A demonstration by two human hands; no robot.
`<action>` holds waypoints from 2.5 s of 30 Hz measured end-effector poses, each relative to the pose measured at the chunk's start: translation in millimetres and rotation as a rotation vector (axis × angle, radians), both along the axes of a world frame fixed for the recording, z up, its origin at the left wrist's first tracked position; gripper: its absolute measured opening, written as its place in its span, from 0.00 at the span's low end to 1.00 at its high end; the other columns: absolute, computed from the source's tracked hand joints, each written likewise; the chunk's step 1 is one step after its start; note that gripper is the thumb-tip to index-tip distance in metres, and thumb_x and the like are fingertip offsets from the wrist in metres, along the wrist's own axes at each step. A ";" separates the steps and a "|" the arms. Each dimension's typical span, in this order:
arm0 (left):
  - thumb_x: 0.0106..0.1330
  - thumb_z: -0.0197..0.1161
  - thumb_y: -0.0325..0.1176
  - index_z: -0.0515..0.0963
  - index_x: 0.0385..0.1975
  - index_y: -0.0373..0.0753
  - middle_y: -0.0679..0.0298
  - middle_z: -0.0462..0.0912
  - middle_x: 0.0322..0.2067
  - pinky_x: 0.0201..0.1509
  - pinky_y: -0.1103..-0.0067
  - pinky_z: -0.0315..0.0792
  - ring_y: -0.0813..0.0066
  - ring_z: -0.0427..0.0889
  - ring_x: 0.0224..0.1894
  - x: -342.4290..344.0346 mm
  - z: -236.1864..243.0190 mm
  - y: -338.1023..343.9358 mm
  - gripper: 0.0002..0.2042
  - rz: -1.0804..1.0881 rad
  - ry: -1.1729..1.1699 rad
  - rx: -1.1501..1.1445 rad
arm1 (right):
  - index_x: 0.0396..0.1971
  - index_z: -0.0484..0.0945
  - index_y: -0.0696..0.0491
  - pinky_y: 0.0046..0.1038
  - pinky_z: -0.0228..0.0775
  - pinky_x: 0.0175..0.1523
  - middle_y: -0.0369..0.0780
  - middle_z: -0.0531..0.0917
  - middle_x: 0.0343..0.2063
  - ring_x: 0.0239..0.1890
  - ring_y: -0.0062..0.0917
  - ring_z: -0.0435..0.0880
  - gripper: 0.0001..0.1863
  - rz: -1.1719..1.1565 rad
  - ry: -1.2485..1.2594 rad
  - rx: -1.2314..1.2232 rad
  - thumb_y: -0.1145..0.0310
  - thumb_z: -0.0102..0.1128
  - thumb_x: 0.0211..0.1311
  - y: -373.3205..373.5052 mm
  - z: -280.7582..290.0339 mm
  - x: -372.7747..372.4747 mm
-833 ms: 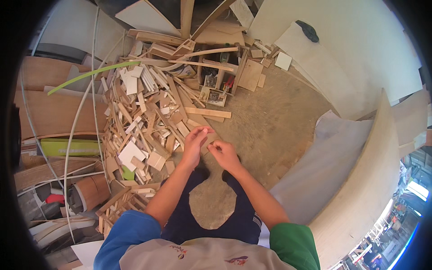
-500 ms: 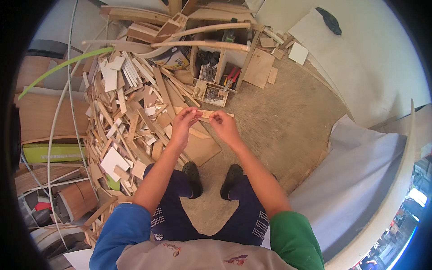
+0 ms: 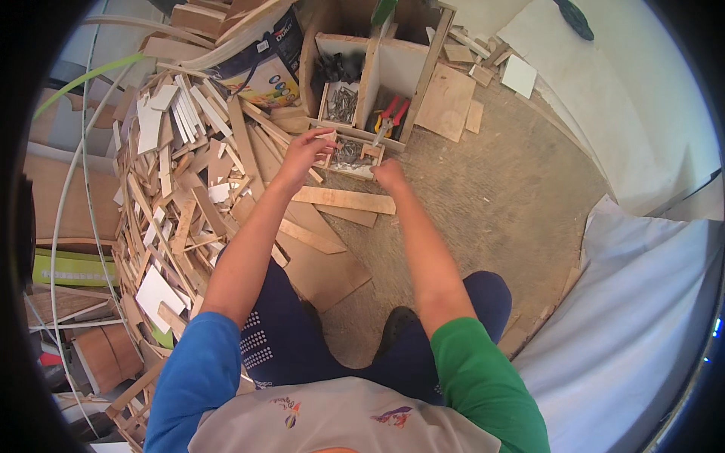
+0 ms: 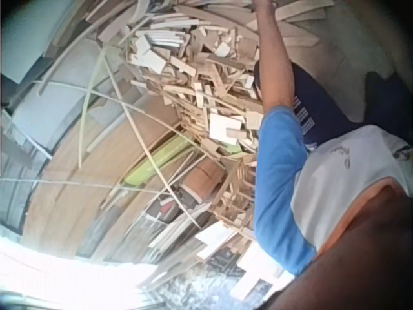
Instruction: The person sorts through a large pile of wood scraps on the floor, selects several small wooden strips, gathers nails from a wooden organizer bin, and handles a hammer, saw, and measuring tape before lifting a completed wooden slatted frame.
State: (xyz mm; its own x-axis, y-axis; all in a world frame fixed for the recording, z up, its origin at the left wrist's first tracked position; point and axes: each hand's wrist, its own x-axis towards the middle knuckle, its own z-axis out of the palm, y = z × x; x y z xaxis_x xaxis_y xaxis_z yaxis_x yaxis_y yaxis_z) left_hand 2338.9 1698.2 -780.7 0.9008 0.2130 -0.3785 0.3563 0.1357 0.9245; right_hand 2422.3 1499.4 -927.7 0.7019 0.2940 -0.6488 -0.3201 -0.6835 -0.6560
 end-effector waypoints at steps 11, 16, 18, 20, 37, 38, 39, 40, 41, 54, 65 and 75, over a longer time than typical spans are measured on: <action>0.59 0.61 0.36 0.81 0.38 0.36 0.62 0.81 0.26 0.34 0.80 0.71 0.77 0.78 0.29 -26.0 -6.4 10.0 0.12 -0.218 -0.067 0.480 | 0.43 0.73 0.68 0.27 0.79 0.31 0.47 0.81 0.34 0.28 0.31 0.84 0.19 -0.242 0.013 0.074 0.67 0.58 0.57 2.7 -39.3 -33.6; 0.58 0.61 0.37 0.81 0.38 0.37 0.58 0.81 0.26 0.34 0.77 0.72 0.71 0.80 0.28 -31.3 -12.8 22.7 0.13 -0.233 -0.017 0.540 | 0.37 0.70 0.70 0.27 0.80 0.32 0.48 0.78 0.33 0.28 0.33 0.84 0.18 -0.441 0.205 0.172 0.71 0.60 0.54 4.9 -12.1 -42.9; 0.58 0.62 0.39 0.81 0.40 0.37 0.56 0.82 0.29 0.36 0.76 0.73 0.69 0.81 0.31 -30.1 -12.7 29.2 0.15 -0.232 0.018 0.565 | 0.37 0.68 0.70 0.26 0.81 0.33 0.47 0.77 0.33 0.29 0.33 0.84 0.18 -0.480 0.245 0.230 0.72 0.61 0.53 2.7 4.0 -49.7; 0.57 0.62 0.41 0.79 0.44 0.37 0.54 0.82 0.32 0.40 0.74 0.74 0.66 0.82 0.35 -31.1 -21.8 35.9 0.18 -0.225 0.081 0.604 | 0.38 0.67 0.69 0.26 0.81 0.34 0.46 0.76 0.34 0.29 0.34 0.84 0.18 -0.419 0.291 0.246 0.73 0.61 0.53 -4.7 16.6 -53.9; 0.58 0.65 0.35 0.65 0.54 0.35 0.59 0.77 0.43 0.43 0.76 0.71 0.73 0.77 0.43 -20.9 19.8 -11.5 0.25 -0.047 0.025 -0.171 | 0.50 0.66 0.66 0.28 0.78 0.41 0.49 0.77 0.40 0.40 0.31 0.82 0.27 -0.206 -0.094 0.450 0.71 0.66 0.53 -48.3 148.5 -46.8; 0.58 0.65 0.33 0.65 0.53 0.35 0.59 0.77 0.42 0.42 0.76 0.72 0.73 0.78 0.43 -21.0 14.8 -11.9 0.25 -0.029 0.018 -0.176 | 0.50 0.66 0.65 0.30 0.77 0.43 0.50 0.76 0.42 0.42 0.32 0.81 0.27 -0.189 -0.104 0.406 0.72 0.66 0.53 -46.4 152.4 -49.0; 0.58 0.64 0.31 0.66 0.53 0.35 0.59 0.77 0.41 0.41 0.76 0.73 0.72 0.78 0.42 -21.0 10.4 -12.6 0.24 -0.009 0.011 -0.182 | 0.51 0.66 0.63 0.31 0.75 0.47 0.50 0.75 0.45 0.46 0.34 0.79 0.27 -0.097 -0.437 0.282 0.73 0.65 0.53 -46.0 156.8 -52.8; 0.57 0.63 0.30 0.66 0.52 0.34 0.60 0.78 0.40 0.40 0.76 0.74 0.72 0.78 0.42 -22.2 4.1 -12.2 0.23 0.034 0.009 -0.211 | 0.52 0.66 0.62 0.33 0.73 0.51 0.49 0.74 0.48 0.49 0.36 0.77 0.27 -0.001 -0.761 0.152 0.73 0.65 0.53 -38.8 172.3 -59.4; 0.57 0.62 0.28 0.66 0.52 0.34 0.60 0.78 0.39 0.39 0.75 0.75 0.72 0.78 0.41 -23.8 0.5 -15.2 0.23 0.070 0.005 -0.243 | 0.53 0.66 0.60 0.34 0.71 0.55 0.48 0.73 0.51 0.52 0.38 0.75 0.27 0.094 -1.083 0.009 0.74 0.64 0.53 -35.2 184.9 -64.7; 0.53 0.56 0.24 0.65 0.50 0.31 0.58 0.76 0.38 0.39 0.74 0.78 0.70 0.78 0.37 -48.0 13.5 -42.5 0.22 -0.006 0.140 -0.177 | 0.42 0.79 0.54 0.36 0.71 0.50 0.45 0.79 0.40 0.45 0.38 0.77 0.15 0.511 -0.895 -0.034 0.73 0.61 0.51 -25.4 196.1 -67.8; 0.50 0.52 0.23 0.59 0.53 0.28 0.54 0.68 0.43 0.41 0.68 0.79 0.63 0.74 0.41 -39.0 -4.2 -19.2 0.26 0.308 0.156 -0.255 | 0.37 0.80 0.57 0.28 0.74 0.45 0.45 0.83 0.34 0.37 0.30 0.83 0.10 -0.026 -0.635 0.417 0.71 0.60 0.54 -17.3 171.0 -21.1; 0.50 0.53 0.23 0.61 0.43 0.28 0.52 0.66 0.39 0.38 0.68 0.78 0.58 0.75 0.34 -28.3 -19.7 37.1 0.19 0.837 -0.037 -0.217 | 0.40 0.76 0.58 0.37 0.77 0.42 0.47 0.80 0.40 0.38 0.39 0.83 0.12 0.330 -1.172 0.035 0.75 0.54 0.53 65.9 67.9 2.1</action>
